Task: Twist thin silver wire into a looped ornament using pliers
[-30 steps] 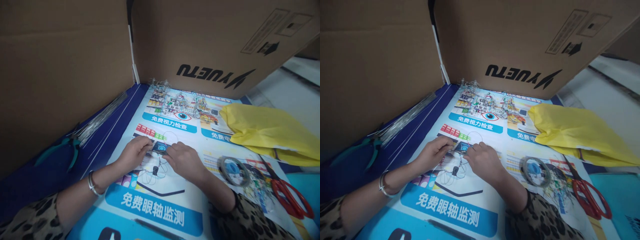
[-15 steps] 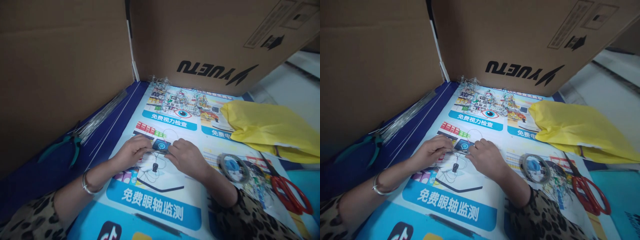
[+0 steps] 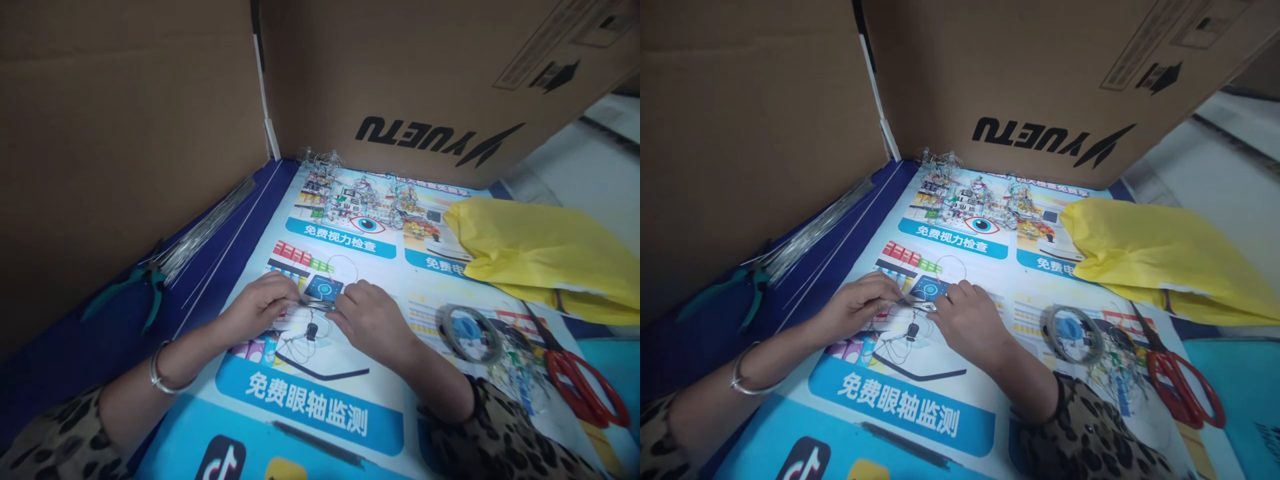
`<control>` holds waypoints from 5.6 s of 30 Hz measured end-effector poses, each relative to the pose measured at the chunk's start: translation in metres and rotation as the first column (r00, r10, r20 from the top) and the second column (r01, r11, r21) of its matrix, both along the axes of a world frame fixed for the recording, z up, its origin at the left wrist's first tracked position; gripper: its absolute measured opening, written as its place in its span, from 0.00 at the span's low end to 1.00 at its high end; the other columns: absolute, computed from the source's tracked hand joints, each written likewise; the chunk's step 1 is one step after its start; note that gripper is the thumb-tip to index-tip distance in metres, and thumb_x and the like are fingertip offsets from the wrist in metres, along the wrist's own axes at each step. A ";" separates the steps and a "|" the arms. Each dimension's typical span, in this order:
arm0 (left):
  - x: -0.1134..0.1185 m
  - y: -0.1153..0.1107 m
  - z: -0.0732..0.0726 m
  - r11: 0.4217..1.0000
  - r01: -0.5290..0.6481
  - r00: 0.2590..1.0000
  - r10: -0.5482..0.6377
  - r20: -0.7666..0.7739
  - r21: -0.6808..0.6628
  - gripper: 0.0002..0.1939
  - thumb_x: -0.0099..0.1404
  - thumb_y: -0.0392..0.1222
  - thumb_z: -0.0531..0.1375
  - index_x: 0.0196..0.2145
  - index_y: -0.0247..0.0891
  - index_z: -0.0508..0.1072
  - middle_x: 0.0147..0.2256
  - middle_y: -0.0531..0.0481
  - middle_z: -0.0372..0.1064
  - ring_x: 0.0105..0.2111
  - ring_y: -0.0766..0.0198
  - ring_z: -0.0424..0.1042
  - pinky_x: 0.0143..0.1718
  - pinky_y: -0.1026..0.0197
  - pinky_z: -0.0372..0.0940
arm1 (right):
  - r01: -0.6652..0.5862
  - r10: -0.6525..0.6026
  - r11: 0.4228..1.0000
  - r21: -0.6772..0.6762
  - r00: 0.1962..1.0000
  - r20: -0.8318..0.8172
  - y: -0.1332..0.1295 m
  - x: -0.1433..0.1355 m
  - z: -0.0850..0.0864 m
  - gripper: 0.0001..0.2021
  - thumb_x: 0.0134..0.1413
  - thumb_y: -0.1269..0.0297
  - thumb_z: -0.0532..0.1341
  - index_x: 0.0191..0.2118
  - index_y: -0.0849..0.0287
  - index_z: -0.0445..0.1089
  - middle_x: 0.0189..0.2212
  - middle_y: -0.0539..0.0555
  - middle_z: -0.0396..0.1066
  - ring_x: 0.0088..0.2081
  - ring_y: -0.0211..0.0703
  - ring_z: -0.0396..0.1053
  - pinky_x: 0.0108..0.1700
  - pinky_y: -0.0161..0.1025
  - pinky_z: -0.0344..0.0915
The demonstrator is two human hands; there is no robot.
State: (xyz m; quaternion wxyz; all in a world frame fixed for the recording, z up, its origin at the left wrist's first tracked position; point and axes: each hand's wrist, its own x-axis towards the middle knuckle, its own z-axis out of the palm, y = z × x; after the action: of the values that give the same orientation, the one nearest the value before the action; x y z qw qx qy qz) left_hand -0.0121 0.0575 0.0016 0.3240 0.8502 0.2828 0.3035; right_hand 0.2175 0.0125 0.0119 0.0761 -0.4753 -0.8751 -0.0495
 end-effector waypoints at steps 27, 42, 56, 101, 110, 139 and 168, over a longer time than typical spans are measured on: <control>-0.005 0.003 0.006 0.967 0.233 0.966 -0.217 -0.141 0.104 0.12 0.65 0.35 0.51 0.42 0.40 0.72 0.38 0.44 0.72 0.40 0.61 0.67 0.42 0.58 0.62 | -0.039 0.035 0.996 0.076 0.998 0.056 -0.008 -0.005 -0.001 0.11 0.59 0.60 0.53 0.30 0.59 0.66 0.26 0.53 0.65 0.32 0.43 0.57 0.31 0.40 0.47; 0.010 0.003 0.000 0.992 -0.114 0.989 0.118 -0.086 0.054 0.06 0.63 0.35 0.53 0.31 0.36 0.69 0.28 0.51 0.67 0.31 0.66 0.66 0.34 0.63 0.61 | 0.075 -0.075 0.995 0.071 0.997 -0.001 -0.001 -0.002 -0.006 0.12 0.58 0.58 0.53 0.29 0.59 0.67 0.27 0.55 0.66 0.33 0.43 0.59 0.34 0.39 0.50; 0.040 -0.001 -0.001 0.933 -0.358 0.927 0.352 -0.131 -0.028 0.05 0.60 0.35 0.54 0.27 0.37 0.66 0.24 0.55 0.64 0.24 0.69 0.62 0.26 0.67 0.55 | 0.136 -0.137 0.990 -0.023 0.989 -0.058 0.005 0.009 0.002 0.14 0.58 0.57 0.53 0.31 0.61 0.69 0.28 0.56 0.67 0.34 0.44 0.61 0.37 0.38 0.56; 0.031 0.008 -0.007 0.976 -0.211 0.976 0.207 -0.071 -0.055 0.06 0.62 0.36 0.54 0.28 0.37 0.68 0.26 0.54 0.67 0.28 0.69 0.65 0.30 0.67 0.58 | 0.009 -0.010 1.000 -0.021 0.999 -0.038 0.011 0.021 0.002 0.14 0.58 0.56 0.53 0.29 0.59 0.68 0.29 0.55 0.65 0.34 0.42 0.60 0.36 0.37 0.55; 0.030 0.008 -0.007 0.978 -0.203 0.977 0.199 -0.081 -0.049 0.06 0.62 0.37 0.54 0.28 0.37 0.68 0.27 0.54 0.67 0.29 0.68 0.65 0.31 0.67 0.58 | -0.030 0.027 0.999 -0.044 0.997 -0.072 0.014 0.025 0.000 0.15 0.59 0.55 0.52 0.30 0.60 0.67 0.29 0.54 0.65 0.35 0.42 0.59 0.36 0.37 0.54; 0.031 0.008 -0.005 0.980 -0.188 0.978 0.182 -0.105 -0.058 0.07 0.61 0.35 0.54 0.26 0.37 0.67 0.25 0.54 0.66 0.27 0.69 0.64 0.29 0.67 0.57 | -0.097 0.094 0.994 0.048 0.994 0.055 0.012 0.020 -0.001 0.13 0.59 0.57 0.53 0.28 0.59 0.65 0.27 0.53 0.64 0.33 0.41 0.58 0.33 0.38 0.51; 0.030 0.007 -0.005 0.998 -0.065 0.993 0.066 -0.097 0.019 0.08 0.62 0.31 0.52 0.28 0.37 0.67 0.28 0.53 0.66 0.31 0.67 0.65 0.33 0.66 0.58 | -0.137 0.138 0.990 -0.021 0.989 0.049 0.018 0.026 0.000 0.15 0.59 0.54 0.51 0.29 0.59 0.65 0.27 0.52 0.65 0.33 0.41 0.58 0.33 0.38 0.50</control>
State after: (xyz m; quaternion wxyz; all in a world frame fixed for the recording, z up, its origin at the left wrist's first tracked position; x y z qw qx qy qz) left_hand 0.0181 0.0648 -0.0035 0.2931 0.8568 0.3237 0.2741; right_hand 0.2437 0.0309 0.0124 0.0529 -0.4130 -0.9079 -0.0484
